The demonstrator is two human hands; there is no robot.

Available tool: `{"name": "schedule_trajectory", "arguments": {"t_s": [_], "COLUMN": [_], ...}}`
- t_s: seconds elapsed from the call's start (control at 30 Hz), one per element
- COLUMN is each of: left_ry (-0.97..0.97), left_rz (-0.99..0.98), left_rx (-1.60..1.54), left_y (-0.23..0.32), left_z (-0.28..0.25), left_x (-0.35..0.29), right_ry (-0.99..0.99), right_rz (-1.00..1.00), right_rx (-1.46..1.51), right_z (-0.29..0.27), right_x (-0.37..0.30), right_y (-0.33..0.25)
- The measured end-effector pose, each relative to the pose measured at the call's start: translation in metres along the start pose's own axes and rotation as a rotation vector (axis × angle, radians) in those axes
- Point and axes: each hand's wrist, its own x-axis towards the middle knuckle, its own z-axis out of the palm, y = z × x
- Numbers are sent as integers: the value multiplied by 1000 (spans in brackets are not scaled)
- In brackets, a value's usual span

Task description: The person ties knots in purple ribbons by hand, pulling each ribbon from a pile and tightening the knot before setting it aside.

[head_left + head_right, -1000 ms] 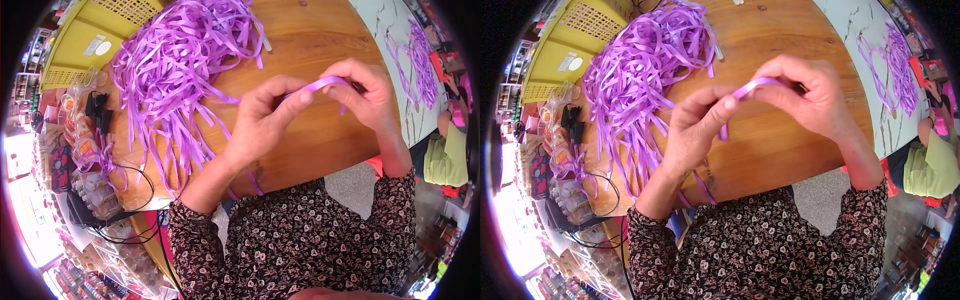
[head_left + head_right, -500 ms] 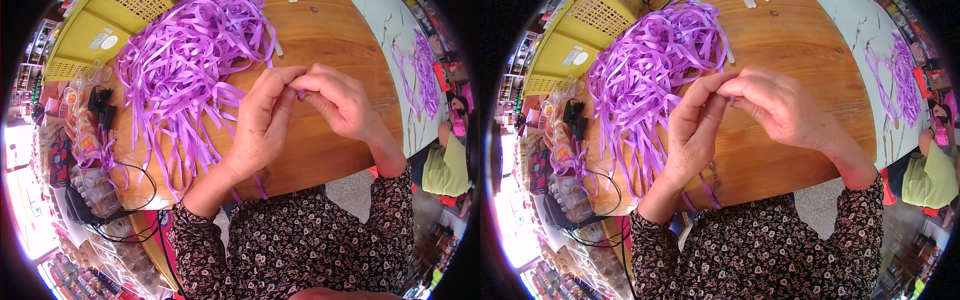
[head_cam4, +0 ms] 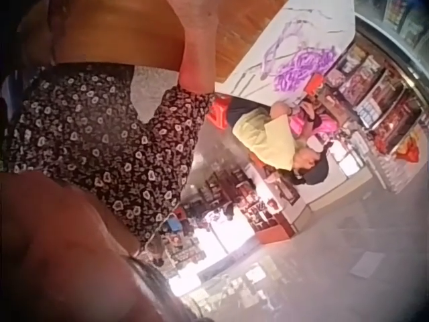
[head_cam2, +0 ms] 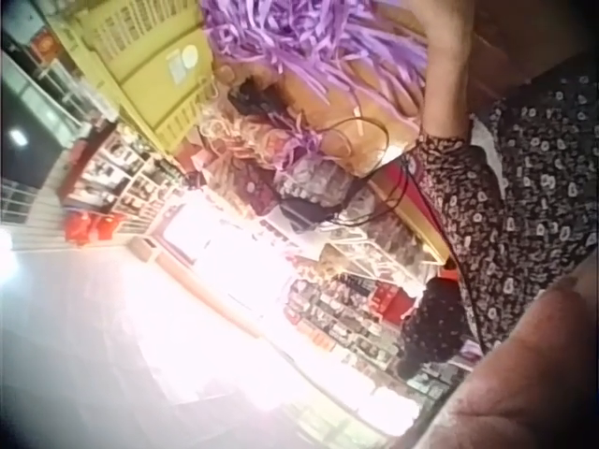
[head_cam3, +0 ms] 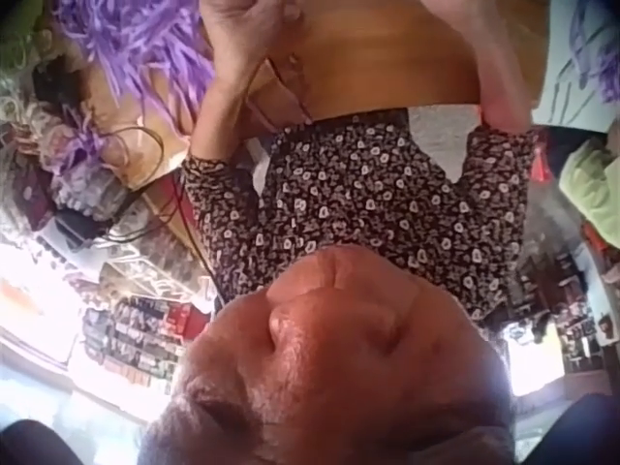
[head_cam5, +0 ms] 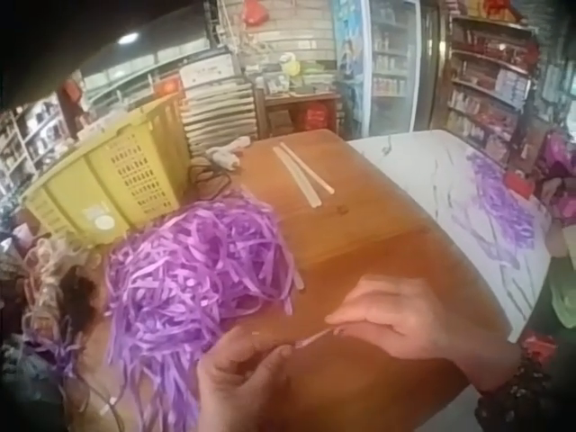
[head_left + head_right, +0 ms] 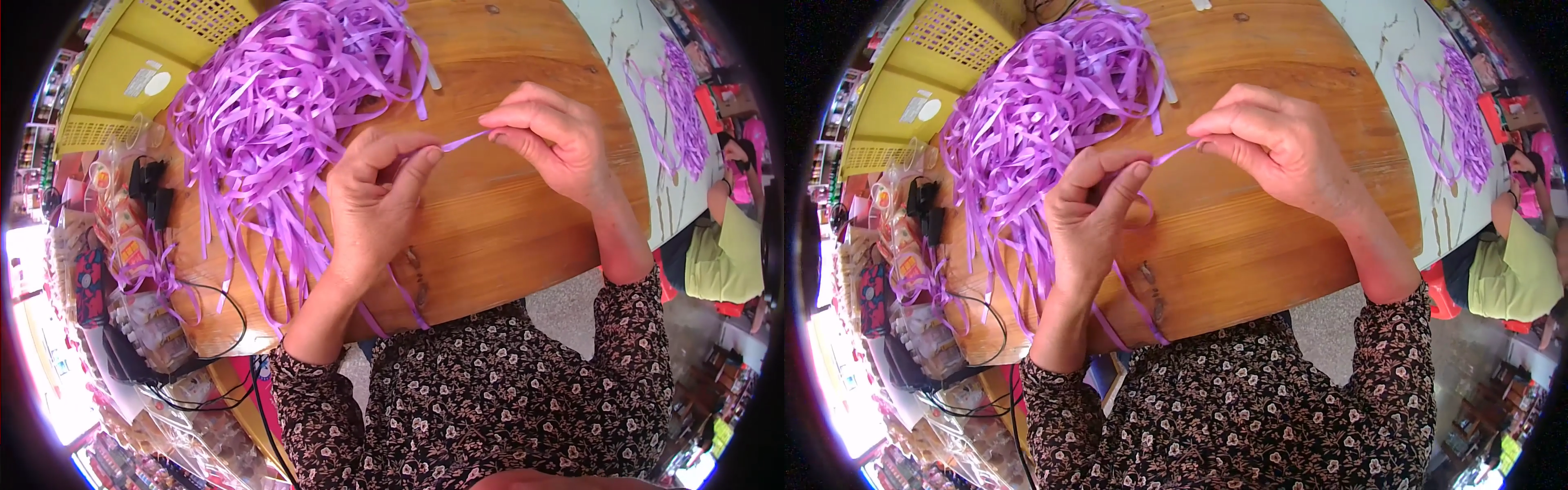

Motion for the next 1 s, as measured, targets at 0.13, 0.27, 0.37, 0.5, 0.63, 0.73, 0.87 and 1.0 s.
{"name": "schedule_trajectory", "arguments": {"t_s": [0.13, 0.27, 0.37, 0.5, 0.63, 0.73, 0.87, 1.0], "left_ry": [18, 24, -184, -155, -92, -36, -20, 45], "left_rz": [528, 651, -7, -50, 19, -71, 78, 343], "left_rx": [611, 664, -208, -82, 17, -61, 70, 342], "left_y": [-12, -12, -8, -19, -15, -14, -18, -12], "left_z": [-6, 9, 18, 10, 6, 2, 6, 13], "left_x": [15, 9, -1, -2, 0, 1, 0, -2], "right_ry": [-16, -34, 20, 59, 56, 95, 86, -80], "right_rz": [-3, -35, -72, -151, -137, 15, 52, 156], "right_rx": [0, 24, -8, -88, -100, 19, 106, 262], "right_z": [1, 9, 15, 16, 11, 2, 1, 11], "right_x": [-4, -4, -5, -6, -8, -6, -4, -6], "right_y": [5, 0, -2, 2, 7, 8, 5, 2]}}
